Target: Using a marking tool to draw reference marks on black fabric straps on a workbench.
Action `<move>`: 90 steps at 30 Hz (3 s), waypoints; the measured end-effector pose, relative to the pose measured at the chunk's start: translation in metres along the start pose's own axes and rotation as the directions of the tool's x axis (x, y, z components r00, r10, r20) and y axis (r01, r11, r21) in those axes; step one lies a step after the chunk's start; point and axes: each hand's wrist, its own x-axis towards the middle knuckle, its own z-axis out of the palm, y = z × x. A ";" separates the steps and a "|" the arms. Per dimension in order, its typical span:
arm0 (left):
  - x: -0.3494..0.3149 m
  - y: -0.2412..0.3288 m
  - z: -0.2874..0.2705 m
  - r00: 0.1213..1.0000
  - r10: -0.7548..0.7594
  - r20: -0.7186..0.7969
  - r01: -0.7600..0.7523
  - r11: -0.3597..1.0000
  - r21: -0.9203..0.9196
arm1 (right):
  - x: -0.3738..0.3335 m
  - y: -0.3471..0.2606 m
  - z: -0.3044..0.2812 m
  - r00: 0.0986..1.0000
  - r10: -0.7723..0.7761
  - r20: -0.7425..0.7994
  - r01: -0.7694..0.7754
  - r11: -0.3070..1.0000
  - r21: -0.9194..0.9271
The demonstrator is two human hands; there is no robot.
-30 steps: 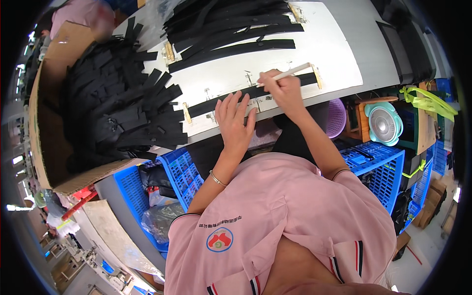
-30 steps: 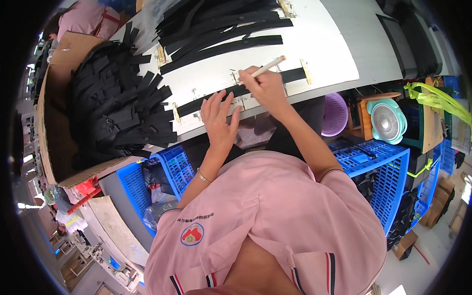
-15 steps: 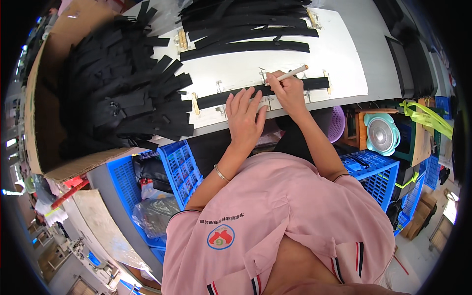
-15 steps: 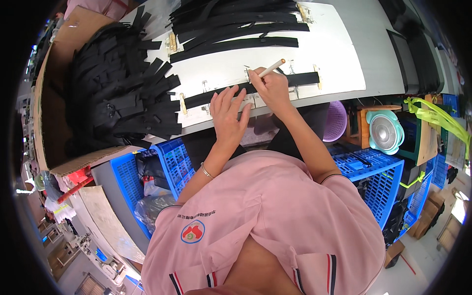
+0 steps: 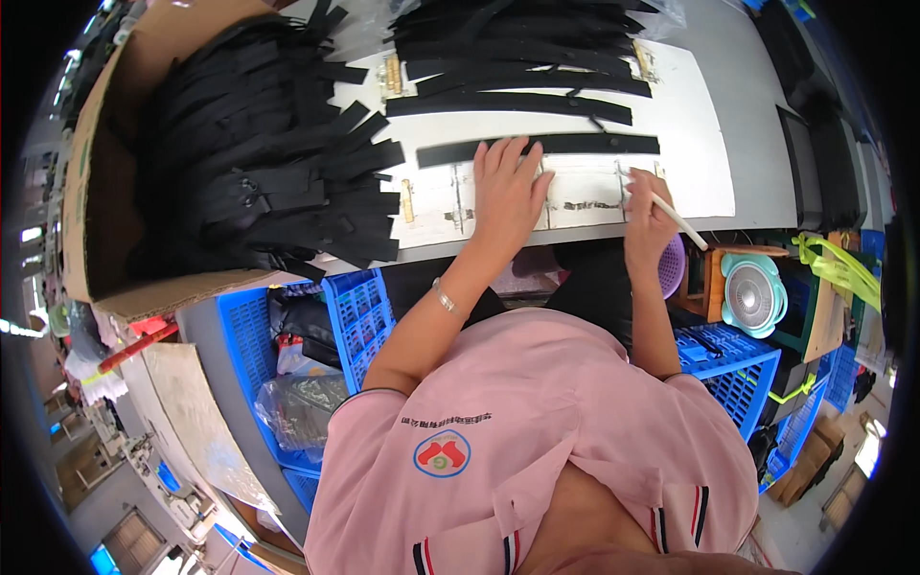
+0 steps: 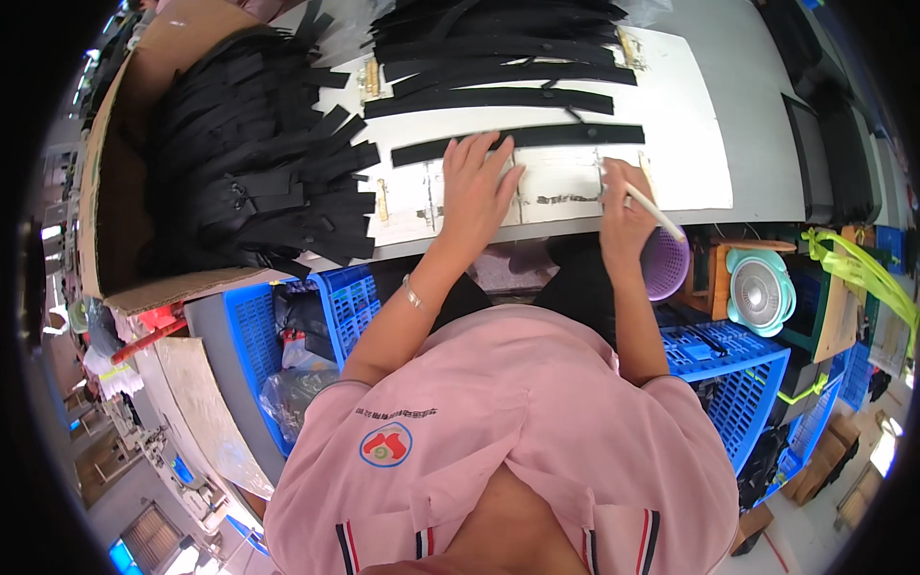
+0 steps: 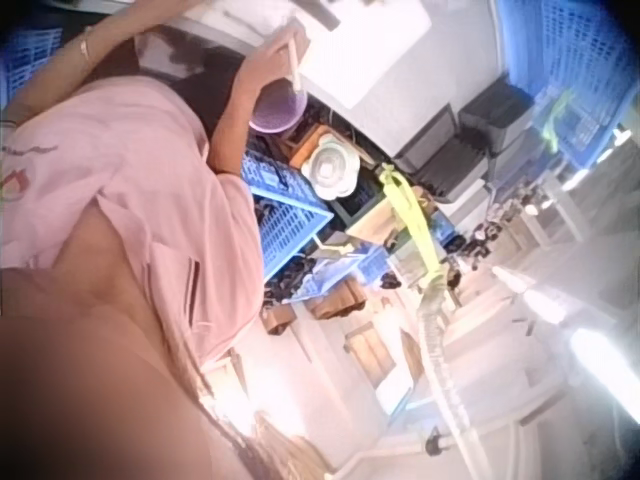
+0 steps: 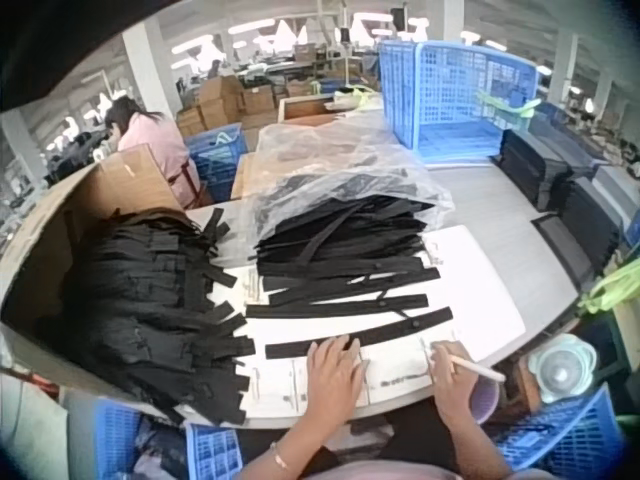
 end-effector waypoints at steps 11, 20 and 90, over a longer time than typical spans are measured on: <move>0.009 -0.065 -0.044 0.997 0.072 0.028 -0.075 0.990 0.119 | 0.009 0.021 -0.006 0.999 0.047 -0.017 -0.045 0.993 0.109; -0.014 -0.120 -0.143 0.978 -0.207 -0.010 0.193 0.891 0.410 | 0.009 0.027 -0.007 0.996 0.078 -0.030 -0.074 0.989 0.131; -0.087 -0.022 -0.074 0.963 -0.268 0.030 0.251 0.932 0.263 | -0.008 -0.029 -0.005 0.858 -0.355 0.370 0.504 0.716 -0.483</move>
